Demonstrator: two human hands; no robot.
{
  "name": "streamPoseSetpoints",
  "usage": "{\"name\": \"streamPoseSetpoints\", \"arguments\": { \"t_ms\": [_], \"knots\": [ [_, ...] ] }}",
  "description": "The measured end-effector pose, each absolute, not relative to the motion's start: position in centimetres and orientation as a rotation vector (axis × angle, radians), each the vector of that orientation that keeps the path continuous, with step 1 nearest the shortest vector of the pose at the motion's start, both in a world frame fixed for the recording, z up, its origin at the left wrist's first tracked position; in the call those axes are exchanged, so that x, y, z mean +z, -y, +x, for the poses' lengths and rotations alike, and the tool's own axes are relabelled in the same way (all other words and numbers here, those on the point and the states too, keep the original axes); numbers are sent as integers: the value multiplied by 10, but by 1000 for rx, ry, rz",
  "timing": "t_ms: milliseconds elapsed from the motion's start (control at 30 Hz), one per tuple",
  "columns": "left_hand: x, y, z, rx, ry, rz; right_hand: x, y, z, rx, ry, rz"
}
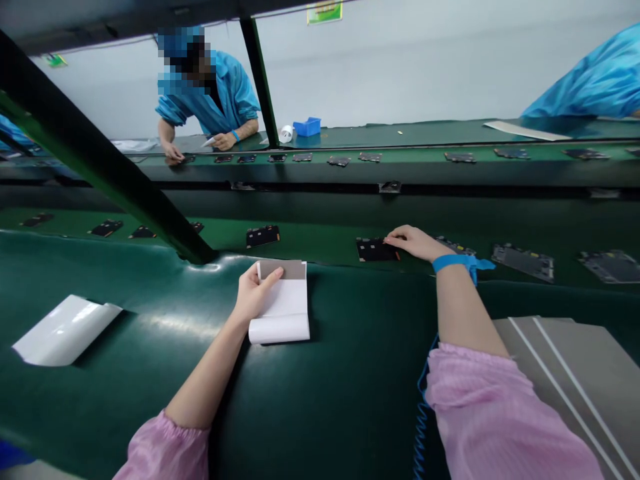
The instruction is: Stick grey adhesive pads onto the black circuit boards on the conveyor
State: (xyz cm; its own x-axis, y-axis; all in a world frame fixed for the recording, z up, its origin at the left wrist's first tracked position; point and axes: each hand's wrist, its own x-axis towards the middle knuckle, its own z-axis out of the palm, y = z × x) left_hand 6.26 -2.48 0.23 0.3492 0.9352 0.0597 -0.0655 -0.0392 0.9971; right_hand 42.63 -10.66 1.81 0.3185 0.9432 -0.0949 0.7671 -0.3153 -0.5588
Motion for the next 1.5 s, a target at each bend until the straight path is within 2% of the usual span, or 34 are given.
{"name": "streamPoseSetpoints", "arguments": {
  "t_ms": [333,567,667,767,933,1333,1500],
  "knots": [
    [4,26,62,990,-875,1371,10,115,443,638,1489,-2286],
    [2,25,62,980,-875,1379,14,116,435,324,1025,-2272],
    [3,25,62,983,-873,1375,34,101,395,323,1198,-2129],
    [4,26,62,995,-867,1376,48,82,336,507,1492,-1831],
    [5,26,63,1004,-857,1366,47,68,266,641,1703,-1516],
    [2,24,62,1006,-829,1341,40,68,260,641,1702,-1519],
    [-3,22,63,1009,-810,1292,33,40,281,598,1575,-1522]
  ]
}}
